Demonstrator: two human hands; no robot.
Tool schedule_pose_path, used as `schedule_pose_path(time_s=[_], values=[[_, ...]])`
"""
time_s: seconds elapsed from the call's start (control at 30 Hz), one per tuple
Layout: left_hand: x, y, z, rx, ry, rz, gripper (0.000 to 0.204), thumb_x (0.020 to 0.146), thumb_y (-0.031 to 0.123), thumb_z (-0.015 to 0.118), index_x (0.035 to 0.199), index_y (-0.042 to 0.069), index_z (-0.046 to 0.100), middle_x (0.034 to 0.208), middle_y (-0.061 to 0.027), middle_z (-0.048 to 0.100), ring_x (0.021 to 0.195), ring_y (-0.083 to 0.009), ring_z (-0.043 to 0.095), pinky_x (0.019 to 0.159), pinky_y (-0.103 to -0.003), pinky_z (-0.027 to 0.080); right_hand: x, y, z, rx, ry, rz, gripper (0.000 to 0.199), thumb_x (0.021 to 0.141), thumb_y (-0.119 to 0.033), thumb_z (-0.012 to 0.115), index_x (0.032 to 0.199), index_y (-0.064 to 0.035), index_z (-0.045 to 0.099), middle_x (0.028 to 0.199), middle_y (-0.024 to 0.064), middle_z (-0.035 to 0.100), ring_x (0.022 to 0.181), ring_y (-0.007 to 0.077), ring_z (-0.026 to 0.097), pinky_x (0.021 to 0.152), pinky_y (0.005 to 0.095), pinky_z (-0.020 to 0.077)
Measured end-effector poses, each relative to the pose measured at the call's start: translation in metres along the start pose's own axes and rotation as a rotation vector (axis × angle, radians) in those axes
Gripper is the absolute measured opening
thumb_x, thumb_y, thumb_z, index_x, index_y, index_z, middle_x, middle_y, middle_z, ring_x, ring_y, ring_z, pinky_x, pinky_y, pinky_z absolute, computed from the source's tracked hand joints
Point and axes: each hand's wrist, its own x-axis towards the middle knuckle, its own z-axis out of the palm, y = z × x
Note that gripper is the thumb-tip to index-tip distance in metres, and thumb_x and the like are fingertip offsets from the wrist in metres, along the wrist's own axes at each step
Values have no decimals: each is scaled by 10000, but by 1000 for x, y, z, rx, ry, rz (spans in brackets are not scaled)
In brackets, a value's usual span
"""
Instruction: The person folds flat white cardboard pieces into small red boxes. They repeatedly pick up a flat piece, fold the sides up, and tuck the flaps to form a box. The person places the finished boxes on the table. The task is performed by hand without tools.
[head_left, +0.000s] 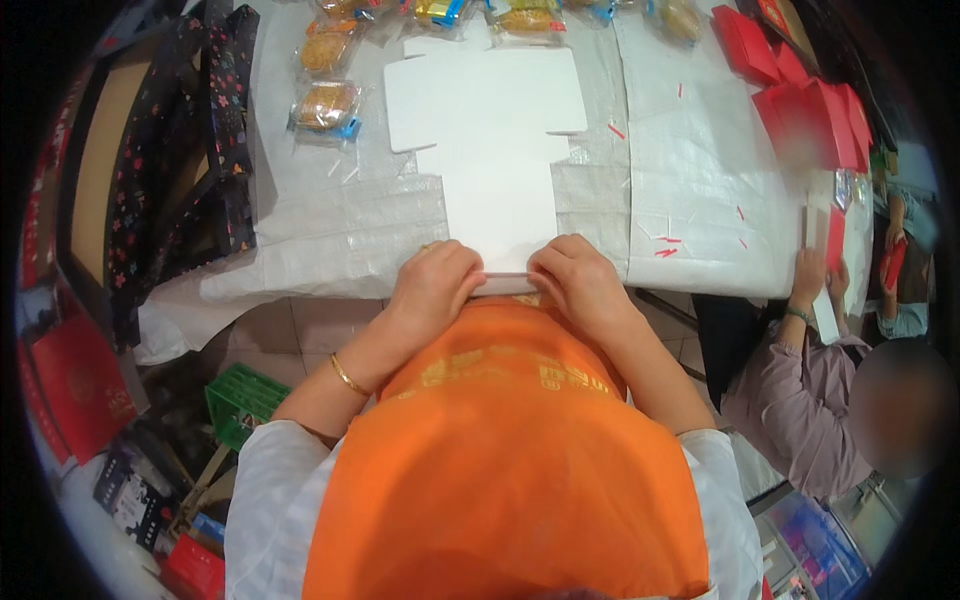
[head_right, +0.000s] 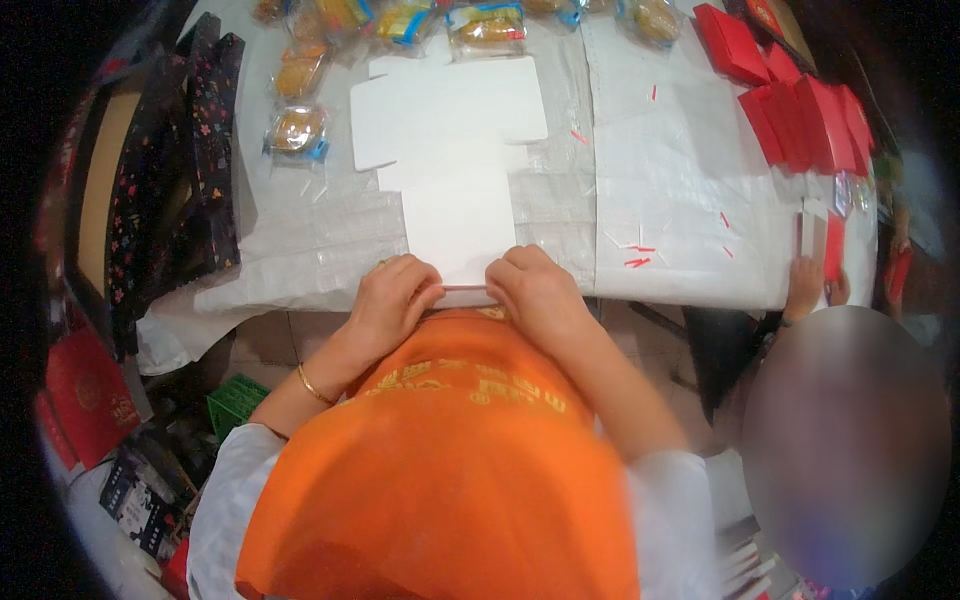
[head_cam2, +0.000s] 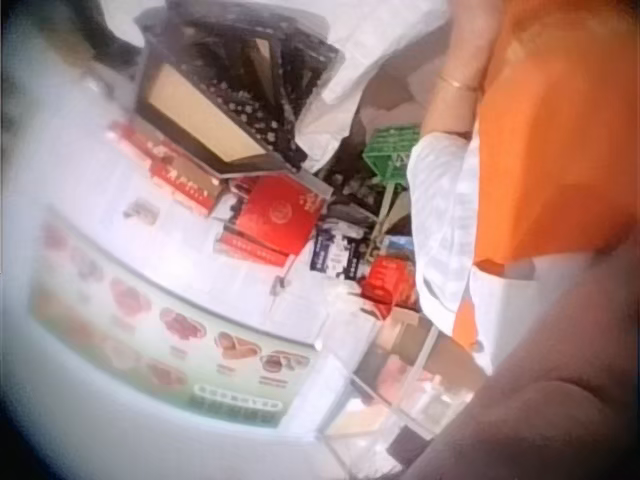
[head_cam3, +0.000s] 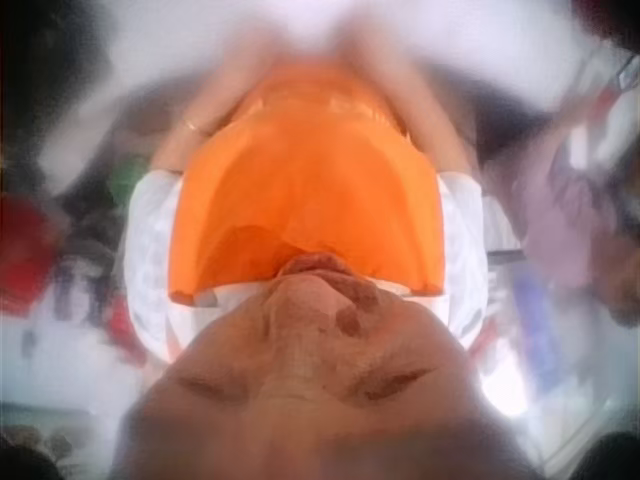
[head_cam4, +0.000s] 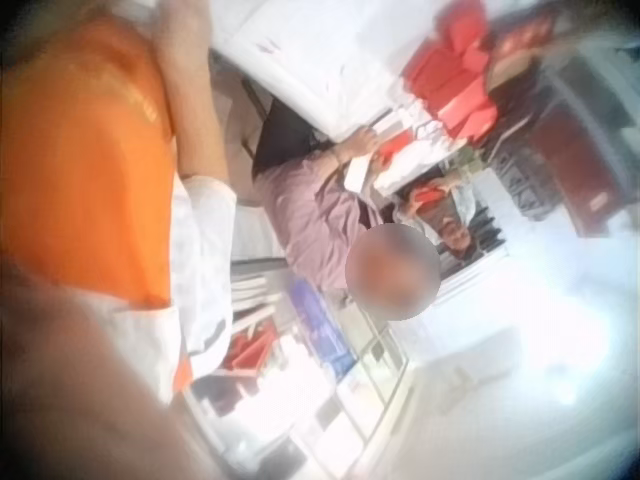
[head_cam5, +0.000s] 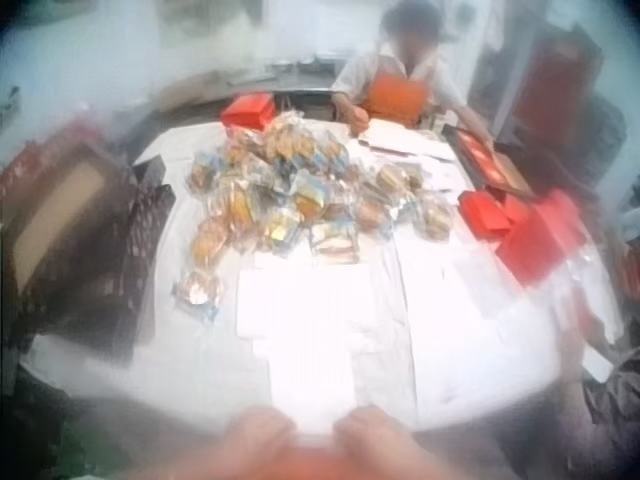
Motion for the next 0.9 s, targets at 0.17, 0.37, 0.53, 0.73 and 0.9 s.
schedule_pose_path(time_s=[0.17,0.37,0.53,0.73,0.9], values=[[3,0,-3,-81,-53,-114,117,848,56,729,900,29,628,827,-128,611,759,-321,605,670,-397,480,19,0,-10,1,-170,112,103,835,-98,724,896,-29,679,841,147,645,850,351,632,749,432,518],[10,4,-4,-67,-73,-160,151,837,56,723,848,24,576,832,-139,574,785,-361,568,697,-429,465,36,0,-17,21,-322,203,89,835,-95,691,868,-25,646,839,159,634,849,366,619,738,452,503],[9,2,1,-42,-83,-188,179,826,83,739,829,30,568,824,-144,580,796,-370,573,710,-439,476,15,-4,-2,-246,-131,-90,112,809,-88,683,875,-86,593,916,106,599,890,323,596,737,434,481],[8,0,-17,9,-129,11,327,748,171,820,1003,80,637,1006,-121,623,961,-335,596,817,-427,487,-7,9,-3,-242,-6,-324,191,750,-136,725,883,-111,591,937,53,580,884,268,586,739,395,476],[30,-22,-46,236,-54,215,657,705,181,824,1320,127,599,1430,-129,526,1337,-345,473,1101,-499,352,-30,40,-27,-305,59,-447,217,750,-159,668,952,-137,592,953,15,584,938,227,599,756,360,473]])
